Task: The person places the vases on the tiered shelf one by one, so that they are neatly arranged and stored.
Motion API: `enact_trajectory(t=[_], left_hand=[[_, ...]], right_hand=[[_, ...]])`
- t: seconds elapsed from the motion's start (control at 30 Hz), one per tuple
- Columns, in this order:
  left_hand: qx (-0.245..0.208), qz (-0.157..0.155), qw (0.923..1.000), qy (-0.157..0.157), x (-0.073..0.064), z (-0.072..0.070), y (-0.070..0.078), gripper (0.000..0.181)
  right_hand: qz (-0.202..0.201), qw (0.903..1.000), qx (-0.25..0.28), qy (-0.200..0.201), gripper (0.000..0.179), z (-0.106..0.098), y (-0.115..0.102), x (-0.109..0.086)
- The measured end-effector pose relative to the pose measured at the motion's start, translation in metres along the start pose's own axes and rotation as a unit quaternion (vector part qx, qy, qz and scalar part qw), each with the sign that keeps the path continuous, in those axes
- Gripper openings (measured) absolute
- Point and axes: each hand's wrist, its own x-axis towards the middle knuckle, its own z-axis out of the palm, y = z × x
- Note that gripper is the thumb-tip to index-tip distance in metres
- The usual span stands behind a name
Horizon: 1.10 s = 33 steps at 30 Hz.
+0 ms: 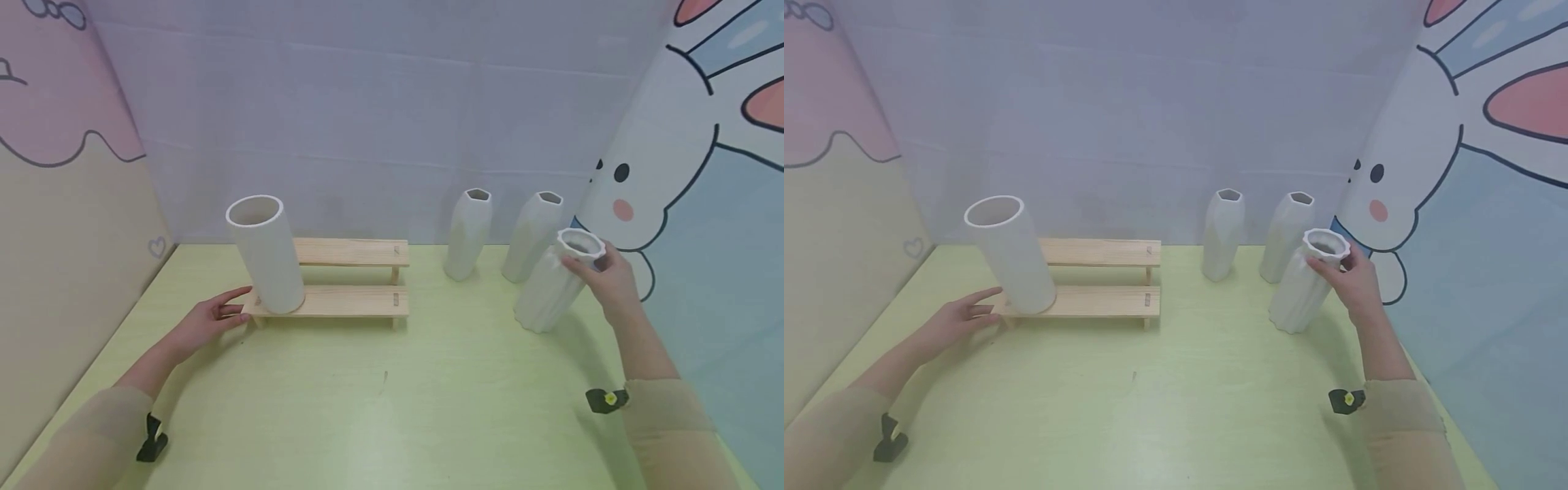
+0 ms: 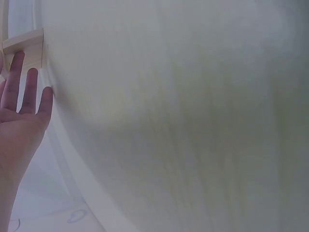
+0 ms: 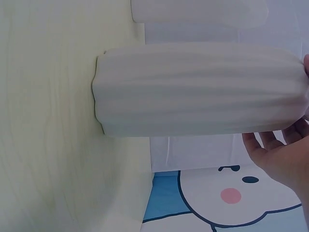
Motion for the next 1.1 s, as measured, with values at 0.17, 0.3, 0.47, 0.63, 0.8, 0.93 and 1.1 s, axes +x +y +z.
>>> enact_trajectory(t=[0.17, 0.3, 0.47, 0.63, 0.8, 0.93, 1.1], left_hand=[[0.006, -0.003, 1.0, 0.001, 0.0, 0.0, 0.003, 0.068], [0.014, -0.011, 0.9998, 0.0, 0.0, 0.0, 0.006, 0.069], [0.012, -0.016, 0.9998, -0.001, 0.0, 0.0, 0.005, 0.07], [-0.009, -0.007, 0.9999, -0.005, 0.001, -0.001, 0.004, 0.07], [-0.005, -0.007, 1.0, 0.0, 0.001, -0.001, 0.001, 0.07], [-0.012, -0.005, 0.9999, -0.002, 0.001, -0.001, 0.001, 0.07], [-0.015, -0.006, 0.9998, -0.006, 0.001, -0.002, 0.001, 0.07]], right_hand=[[0.008, 0.9999, 0.003, 0.005, 0.078, 0.001, -0.003, -0.001], [0.01, 0.9998, 0.014, 0.006, 0.075, 0.001, -0.008, -0.002], [0.002, 0.9998, 0.02, 0.006, 0.072, 0.004, -0.019, -0.003], [0.0, 0.9997, 0.025, 0.001, 0.069, 0.008, -0.035, -0.004], [-0.006, 0.9996, 0.029, -0.001, 0.069, 0.015, -0.051, -0.004], [-0.014, 0.9995, 0.028, -0.01, 0.069, 0.021, -0.064, -0.003], [-0.015, 0.9986, 0.043, -0.025, 0.071, 0.027, -0.081, -0.004]])
